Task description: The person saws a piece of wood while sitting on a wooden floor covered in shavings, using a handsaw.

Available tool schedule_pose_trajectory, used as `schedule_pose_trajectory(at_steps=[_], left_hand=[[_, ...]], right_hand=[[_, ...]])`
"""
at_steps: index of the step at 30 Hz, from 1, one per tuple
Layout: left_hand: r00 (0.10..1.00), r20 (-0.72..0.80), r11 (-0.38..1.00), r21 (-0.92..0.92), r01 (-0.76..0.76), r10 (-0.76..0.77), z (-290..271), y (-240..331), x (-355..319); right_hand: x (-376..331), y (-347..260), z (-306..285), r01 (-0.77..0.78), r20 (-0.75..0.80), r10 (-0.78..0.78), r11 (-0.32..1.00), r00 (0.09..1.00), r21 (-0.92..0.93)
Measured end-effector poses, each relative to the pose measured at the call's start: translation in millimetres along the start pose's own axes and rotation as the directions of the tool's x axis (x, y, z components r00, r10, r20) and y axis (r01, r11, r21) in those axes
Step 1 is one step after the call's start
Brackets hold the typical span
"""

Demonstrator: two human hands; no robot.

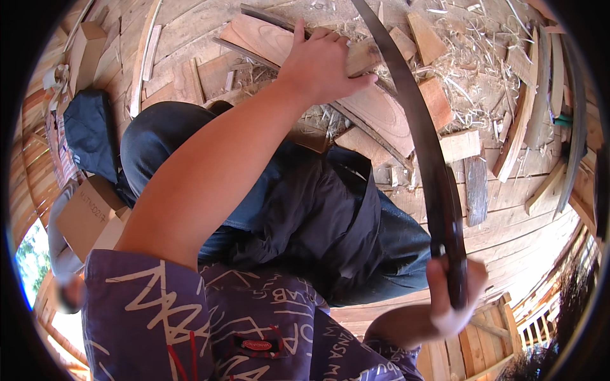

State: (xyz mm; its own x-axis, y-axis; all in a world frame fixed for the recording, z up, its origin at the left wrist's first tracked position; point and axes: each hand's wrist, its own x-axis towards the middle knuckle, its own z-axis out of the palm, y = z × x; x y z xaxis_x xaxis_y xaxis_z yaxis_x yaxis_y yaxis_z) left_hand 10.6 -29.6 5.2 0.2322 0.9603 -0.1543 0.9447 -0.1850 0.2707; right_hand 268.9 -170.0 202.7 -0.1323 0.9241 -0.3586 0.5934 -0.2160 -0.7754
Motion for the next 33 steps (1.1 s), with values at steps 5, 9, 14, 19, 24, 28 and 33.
schedule_pose_trajectory(at_steps=[5, 9, 14, 19, 24, 28, 33], left_hand=[[0.993, -0.118, 1.000, -0.004, -0.015, 0.014, 12, -8, -3], [1.000, -0.028, 1.000, -0.014, -0.005, 0.005, 5, -2, 2], [0.999, -0.042, 1.000, 0.011, -0.006, 0.006, 7, -5, -2], [0.996, -0.087, 0.999, -0.018, -0.028, 0.026, 9, -4, 1], [0.997, -0.073, 0.999, 0.015, -0.037, 0.038, 6, -4, -2], [0.999, 0.047, 0.996, 0.086, 0.011, -0.015, -2, -3, 3], [0.997, -0.070, 1.000, -0.010, -0.029, 0.029, 8, -2, 0]], right_hand=[[-43, 6, -28, 0.069, -0.077, -0.078, 0.991, 0.994, -0.112], [4, 14, 6, 0.056, -0.146, -0.045, 0.996, 0.988, 0.070], [12, 2, 6, 0.035, -0.022, -0.036, 0.999, 0.999, -0.015], [-33, 5, -28, 0.057, -0.030, -0.059, 0.997, 0.998, -0.052], [26, 21, 34, 0.202, -0.208, -0.196, 0.979, 0.958, 0.006], [35, 4, 24, 0.089, -0.021, -0.088, 0.995, 0.996, 0.044], [-26, 10, -19, 0.206, -0.050, -0.206, 0.978, 0.977, -0.005]])
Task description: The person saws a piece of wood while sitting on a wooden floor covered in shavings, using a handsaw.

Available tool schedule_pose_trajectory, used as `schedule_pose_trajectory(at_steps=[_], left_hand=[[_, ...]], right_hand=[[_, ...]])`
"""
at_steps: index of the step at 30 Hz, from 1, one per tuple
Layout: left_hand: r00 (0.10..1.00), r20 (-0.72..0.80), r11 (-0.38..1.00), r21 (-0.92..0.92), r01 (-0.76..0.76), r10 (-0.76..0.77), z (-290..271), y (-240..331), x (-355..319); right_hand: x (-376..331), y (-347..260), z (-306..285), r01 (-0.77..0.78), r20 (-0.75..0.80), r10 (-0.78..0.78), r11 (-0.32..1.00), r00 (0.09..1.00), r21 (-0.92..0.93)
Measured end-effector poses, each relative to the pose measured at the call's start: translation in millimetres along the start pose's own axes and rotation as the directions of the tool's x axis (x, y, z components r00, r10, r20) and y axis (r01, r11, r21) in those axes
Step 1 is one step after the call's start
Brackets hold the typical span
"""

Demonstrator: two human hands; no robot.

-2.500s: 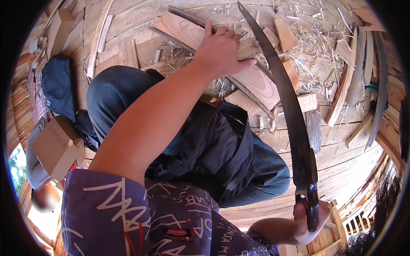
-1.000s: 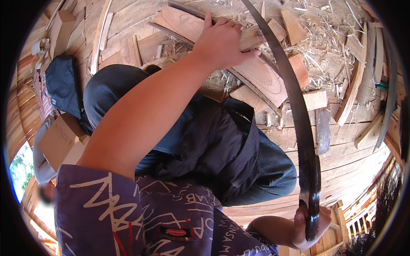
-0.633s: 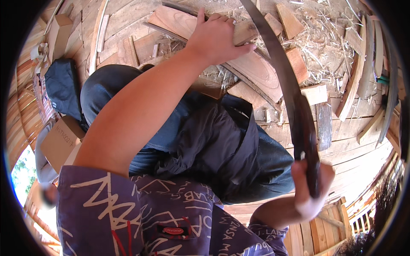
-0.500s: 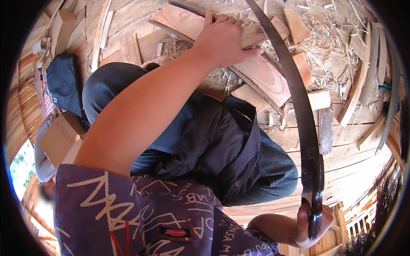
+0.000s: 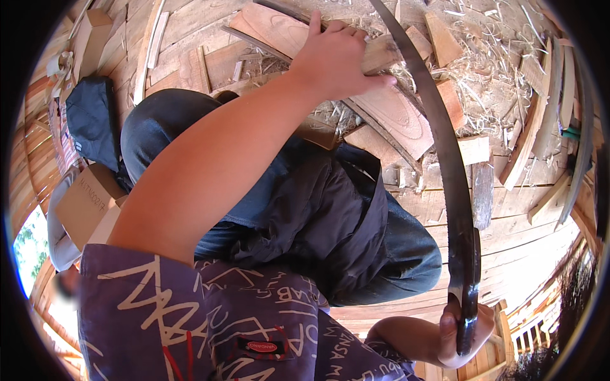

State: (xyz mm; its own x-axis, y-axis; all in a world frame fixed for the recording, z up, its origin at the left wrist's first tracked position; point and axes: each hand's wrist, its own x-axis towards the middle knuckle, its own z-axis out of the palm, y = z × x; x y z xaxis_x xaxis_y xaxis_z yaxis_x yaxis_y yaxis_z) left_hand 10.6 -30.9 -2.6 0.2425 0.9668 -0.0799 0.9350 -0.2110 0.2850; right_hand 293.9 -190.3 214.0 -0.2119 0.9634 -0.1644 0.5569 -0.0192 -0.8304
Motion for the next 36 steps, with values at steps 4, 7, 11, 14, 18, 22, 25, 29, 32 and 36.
schedule_pose_trajectory(at_steps=[4, 7, 11, 14, 18, 22, 25, 29, 32, 36], left_hand=[[0.999, 0.037, 1.000, 0.021, -0.015, 0.014, -2, 2, 3], [0.996, 0.050, 0.997, 0.033, 0.071, -0.072, -6, -6, 3], [0.999, 0.040, 1.000, 0.015, 0.023, -0.023, -4, -3, 5], [1.000, 0.029, 1.000, 0.014, 0.012, -0.013, 1, -6, 0], [0.998, 0.064, 1.000, 0.016, 0.027, -0.028, -5, 1, 3], [0.998, 0.033, 0.999, 0.022, 0.044, -0.044, -6, -5, 4], [0.994, 0.096, 0.999, 0.017, 0.047, -0.049, -10, -5, 5], [1.000, -0.007, 1.000, -0.007, 0.017, -0.017, 1, -8, 0], [1.000, 0.015, 1.000, 0.018, -0.010, 0.010, -2, -2, 0], [0.999, 0.045, 0.999, 0.038, -0.004, 0.002, -8, -5, 6]], right_hand=[[8, 10, 24, -0.063, -0.213, 0.056, 0.998, 0.975, -0.024], [47, 10, 59, -0.159, -0.159, 0.173, 0.982, 0.972, 0.098], [32, -3, 31, -0.183, -0.007, 0.183, 0.983, 0.983, 0.017], [-10, -3, -9, -0.071, 0.061, 0.076, 0.994, 0.995, -0.078], [-9, 7, -10, -0.099, 0.010, 0.100, 0.995, 0.995, -0.031], [43, 21, 44, 0.047, -0.024, -0.048, 0.998, 0.999, -0.044], [45, 11, 36, -0.053, 0.039, 0.053, 0.999, 0.998, 0.000], [7, -3, -4, -0.075, -0.001, 0.075, 0.996, 0.997, -0.052], [4, 4, -10, -0.131, 0.030, 0.130, 0.990, 0.991, 0.059], [25, 9, -5, -0.224, 0.101, 0.210, 0.962, 0.972, 0.156]])
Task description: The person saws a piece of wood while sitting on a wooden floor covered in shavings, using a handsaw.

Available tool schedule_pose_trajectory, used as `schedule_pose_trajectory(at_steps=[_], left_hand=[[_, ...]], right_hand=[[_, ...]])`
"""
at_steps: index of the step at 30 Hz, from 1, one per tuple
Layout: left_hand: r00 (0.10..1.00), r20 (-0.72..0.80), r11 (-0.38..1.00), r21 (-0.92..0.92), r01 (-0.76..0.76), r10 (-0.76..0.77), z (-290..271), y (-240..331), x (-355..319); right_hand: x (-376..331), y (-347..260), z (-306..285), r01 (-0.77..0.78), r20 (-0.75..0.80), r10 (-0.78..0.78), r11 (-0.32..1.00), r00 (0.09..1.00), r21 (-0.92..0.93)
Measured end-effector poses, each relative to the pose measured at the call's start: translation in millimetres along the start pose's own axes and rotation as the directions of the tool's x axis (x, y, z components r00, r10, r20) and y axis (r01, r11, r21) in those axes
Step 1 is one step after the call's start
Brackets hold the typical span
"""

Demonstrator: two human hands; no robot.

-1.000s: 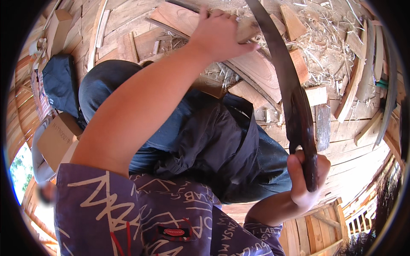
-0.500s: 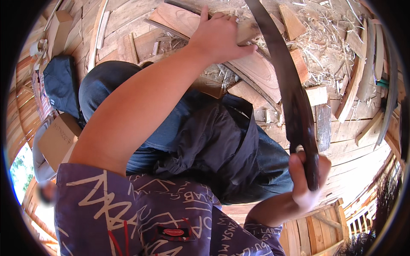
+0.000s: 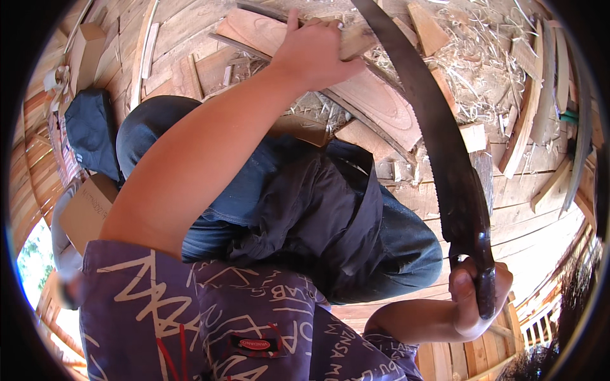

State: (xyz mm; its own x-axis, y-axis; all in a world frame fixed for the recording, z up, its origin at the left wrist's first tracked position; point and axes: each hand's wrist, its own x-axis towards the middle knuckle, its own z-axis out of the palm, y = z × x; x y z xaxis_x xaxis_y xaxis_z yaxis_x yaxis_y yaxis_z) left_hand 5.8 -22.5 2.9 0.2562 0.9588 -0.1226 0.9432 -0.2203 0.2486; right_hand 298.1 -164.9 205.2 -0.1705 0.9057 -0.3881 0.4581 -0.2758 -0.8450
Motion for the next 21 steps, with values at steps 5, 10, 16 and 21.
schedule_pose_trajectory(at_steps=[5, 10, 16, 21], left_hand=[[1.000, -0.029, 1.000, 0.005, -0.001, 0.001, 7, -2, -1], [0.994, -0.099, 0.999, 0.008, -0.046, 0.047, 12, -2, 0], [0.998, -0.065, 1.000, 0.018, -0.013, 0.014, 2, -4, 1], [1.000, -0.023, 1.000, 0.018, -0.001, 0.002, 0, -3, 1]], right_hand=[[9, -3, 44, 0.230, -0.326, -0.348, 0.908, 0.879, -0.349], [-29, -10, -5, 0.067, -0.035, -0.073, 0.987, 0.997, -0.149], [29, -6, 41, -0.133, -0.049, 0.132, 0.991, 0.990, -0.027], [-14, -12, -4, 0.049, 0.034, -0.043, 0.982, 0.998, -0.182]])
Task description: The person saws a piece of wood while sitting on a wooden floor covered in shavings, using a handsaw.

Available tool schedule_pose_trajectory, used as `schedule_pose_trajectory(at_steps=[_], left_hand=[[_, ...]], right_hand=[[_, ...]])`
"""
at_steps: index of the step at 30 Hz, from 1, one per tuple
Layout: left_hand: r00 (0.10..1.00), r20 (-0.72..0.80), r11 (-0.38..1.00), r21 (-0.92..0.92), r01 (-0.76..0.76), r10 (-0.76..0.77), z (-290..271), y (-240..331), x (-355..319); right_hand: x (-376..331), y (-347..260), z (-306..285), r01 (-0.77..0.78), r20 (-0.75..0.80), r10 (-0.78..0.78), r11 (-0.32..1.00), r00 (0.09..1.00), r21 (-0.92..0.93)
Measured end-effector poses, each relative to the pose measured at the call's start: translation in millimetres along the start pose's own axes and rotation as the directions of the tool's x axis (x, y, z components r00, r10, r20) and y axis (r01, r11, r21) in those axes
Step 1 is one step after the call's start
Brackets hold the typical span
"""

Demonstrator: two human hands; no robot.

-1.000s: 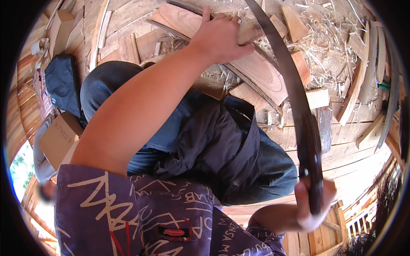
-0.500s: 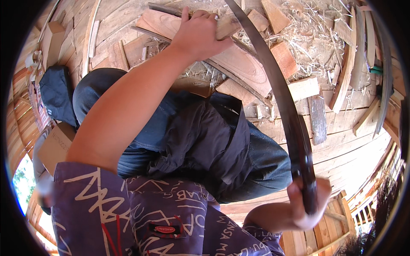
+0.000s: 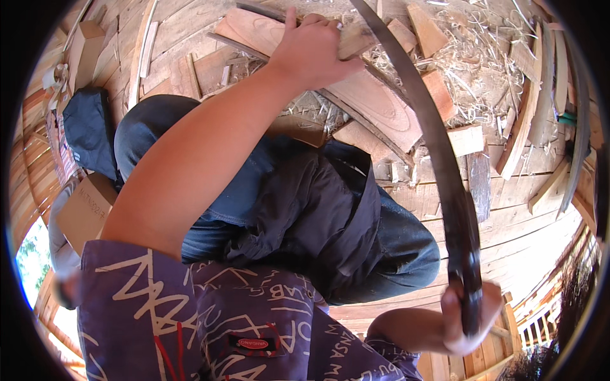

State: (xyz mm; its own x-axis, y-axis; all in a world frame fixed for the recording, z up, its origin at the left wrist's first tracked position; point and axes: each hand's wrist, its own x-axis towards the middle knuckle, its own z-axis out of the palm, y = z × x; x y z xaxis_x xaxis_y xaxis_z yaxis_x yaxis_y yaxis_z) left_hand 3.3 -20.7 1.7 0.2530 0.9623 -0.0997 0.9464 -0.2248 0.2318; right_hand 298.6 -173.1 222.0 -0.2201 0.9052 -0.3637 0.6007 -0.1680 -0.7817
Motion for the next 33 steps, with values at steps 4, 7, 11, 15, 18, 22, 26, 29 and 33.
schedule_pose_trajectory(at_steps=[4, 7, 11, 15, 18, 22, 26, 29, 33], left_hand=[[0.997, -0.019, 0.995, 0.069, -0.076, 0.078, 0, 2, -2], [0.983, 0.165, 0.994, 0.060, -0.088, 0.077, -16, 12, 5], [0.966, 0.252, 0.999, -0.020, -0.050, 0.054, -35, 13, 3], [0.999, -0.047, 0.999, -0.051, 0.006, -0.009, 6, -1, -3], [0.999, -0.043, 0.999, -0.048, -0.002, 0.000, 6, 1, -7], [1.000, 0.007, 0.999, -0.041, 0.030, -0.030, 2, -1, -2], [0.997, 0.062, 0.995, -0.082, 0.053, -0.048, -1, 0, -4], [0.999, -0.031, 0.996, -0.090, 0.025, -0.027, 7, 1, -4], [0.999, -0.018, 0.997, -0.070, 0.029, -0.031, 7, 3, -3]], right_hand=[[-8, 8, 0, 0.175, -0.132, -0.190, 0.977, 0.973, -0.120], [23, 11, 19, -0.032, -0.199, 0.039, 0.999, 0.979, 0.041], [57, -3, 37, -0.242, -0.066, 0.256, 0.956, 0.964, 0.167], [5, 5, 5, 0.143, -0.070, -0.145, 0.989, 0.987, -0.035], [-22, 23, -10, 0.126, -0.097, -0.130, 0.991, 0.987, -0.045], [38, 2, 55, -0.061, -0.338, 0.079, 0.996, 0.938, 0.063], [47, 7, 30, -0.184, 0.032, 0.181, 0.975, 0.983, 0.122], [-8, 6, 3, 0.117, -0.080, -0.121, 0.991, 0.989, -0.060], [-15, 13, -4, -0.015, -0.116, 0.011, 0.999, 0.993, -0.030]])
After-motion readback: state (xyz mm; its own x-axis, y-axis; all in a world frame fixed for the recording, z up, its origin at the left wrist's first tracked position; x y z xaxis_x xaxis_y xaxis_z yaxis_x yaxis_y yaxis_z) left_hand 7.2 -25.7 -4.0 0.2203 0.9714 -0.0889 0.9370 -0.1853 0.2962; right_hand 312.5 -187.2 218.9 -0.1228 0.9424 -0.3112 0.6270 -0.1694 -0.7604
